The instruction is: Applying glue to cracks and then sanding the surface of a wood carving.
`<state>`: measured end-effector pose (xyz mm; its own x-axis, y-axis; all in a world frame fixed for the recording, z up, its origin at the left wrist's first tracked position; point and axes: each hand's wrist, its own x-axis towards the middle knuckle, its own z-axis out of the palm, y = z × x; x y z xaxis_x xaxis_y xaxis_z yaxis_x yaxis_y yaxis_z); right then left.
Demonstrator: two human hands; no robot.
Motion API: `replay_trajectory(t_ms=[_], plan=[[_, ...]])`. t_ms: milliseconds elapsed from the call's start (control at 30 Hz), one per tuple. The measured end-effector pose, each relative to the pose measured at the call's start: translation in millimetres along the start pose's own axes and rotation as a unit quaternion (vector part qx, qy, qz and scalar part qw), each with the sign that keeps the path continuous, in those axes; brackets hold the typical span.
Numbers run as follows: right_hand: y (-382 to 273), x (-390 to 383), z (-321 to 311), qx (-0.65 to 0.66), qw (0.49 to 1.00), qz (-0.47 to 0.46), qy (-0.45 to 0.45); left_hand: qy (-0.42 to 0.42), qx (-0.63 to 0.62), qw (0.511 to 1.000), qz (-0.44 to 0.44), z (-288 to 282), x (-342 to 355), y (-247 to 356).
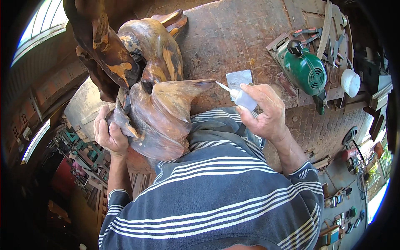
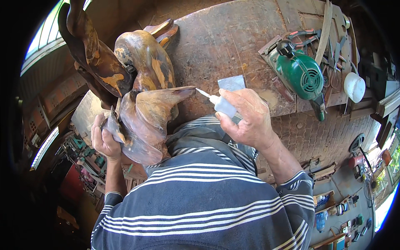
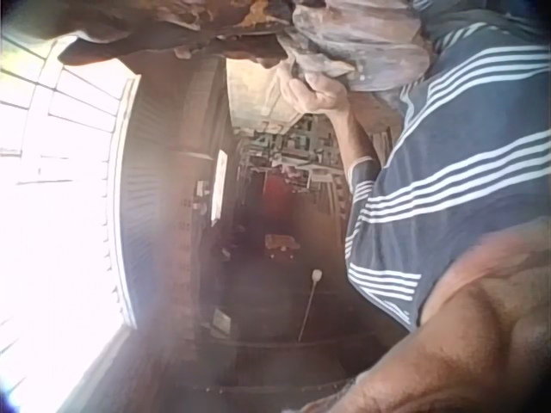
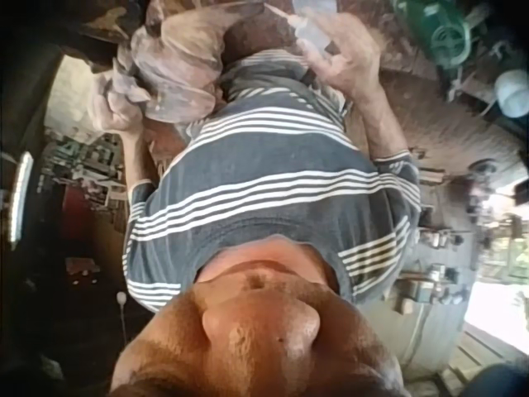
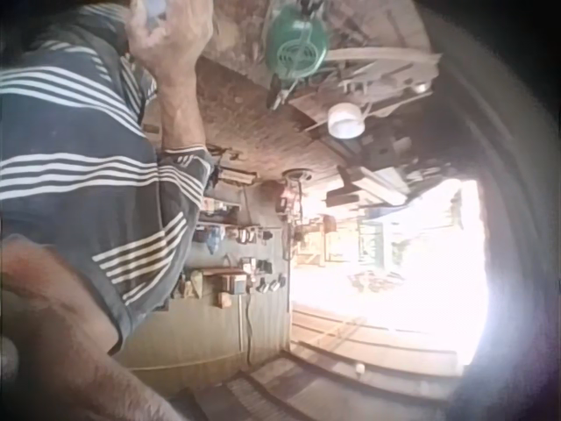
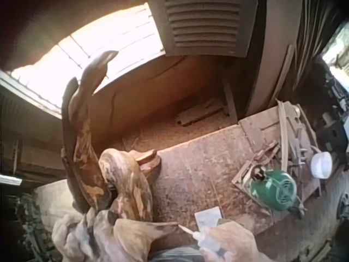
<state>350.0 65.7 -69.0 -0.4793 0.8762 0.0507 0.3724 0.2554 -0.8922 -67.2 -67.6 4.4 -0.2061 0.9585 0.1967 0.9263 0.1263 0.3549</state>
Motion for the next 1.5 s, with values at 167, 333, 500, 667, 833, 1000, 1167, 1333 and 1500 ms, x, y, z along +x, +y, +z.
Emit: replay_trajectory(t_ms=[167, 333, 500, 667, 833, 1000, 1167, 1333, 1500], plan=[[2.0, 1.0, 1.1, 0.018, 1.000, 0.004, 0.001, 0.004, -0.001, 1.000, 0.002, 0.8, -0.6, -1.0], [5.0, -1.5, -1.9, 0.007, 1.000, 0.011, -0.001, 0.005, -0.004, 1.000, 0.001, -0.6, -0.2, 0.9], [22.8, -15.7, 5.4, 0.061, 0.977, 0.202, -0.019, 0.005, 0.001, 1.000, 0.010, -0.3, -2.3, -3.5], [77.3, -40.1, 21.2, 0.144, 0.945, 0.294, 0.003, 0.024, -0.013, 1.000, -0.005, 1.7, -10.3, -7.1], [138.7, -48.1, 11.9, -0.036, 0.993, 0.096, 0.059, 0.058, -0.025, 0.998, -0.023, 10.7, -9.5, -9.0], [184.1, -49.5, 16.6, -0.121, 0.987, 0.046, 0.095, 0.086, -0.023, 0.996, -0.027, 13.4, -8.2, -9.5], [174.9, -76.1, 15.6, -0.124, 0.979, 0.062, 0.149, 0.107, -0.031, 0.993, -0.038, 10.8, -6.4, -10.2], [149.0, -131.1, 1.3, -0.162, 0.973, 0.013, 0.165, 0.182, -0.006, 0.983, -0.018, 13.7, -6.4, 1.2], [122.8, -177.1, 14.7, -0.156, 0.979, 0.057, 0.121, 0.209, -0.020, 0.978, -0.005, 14.8, -12.6, 0.7]])
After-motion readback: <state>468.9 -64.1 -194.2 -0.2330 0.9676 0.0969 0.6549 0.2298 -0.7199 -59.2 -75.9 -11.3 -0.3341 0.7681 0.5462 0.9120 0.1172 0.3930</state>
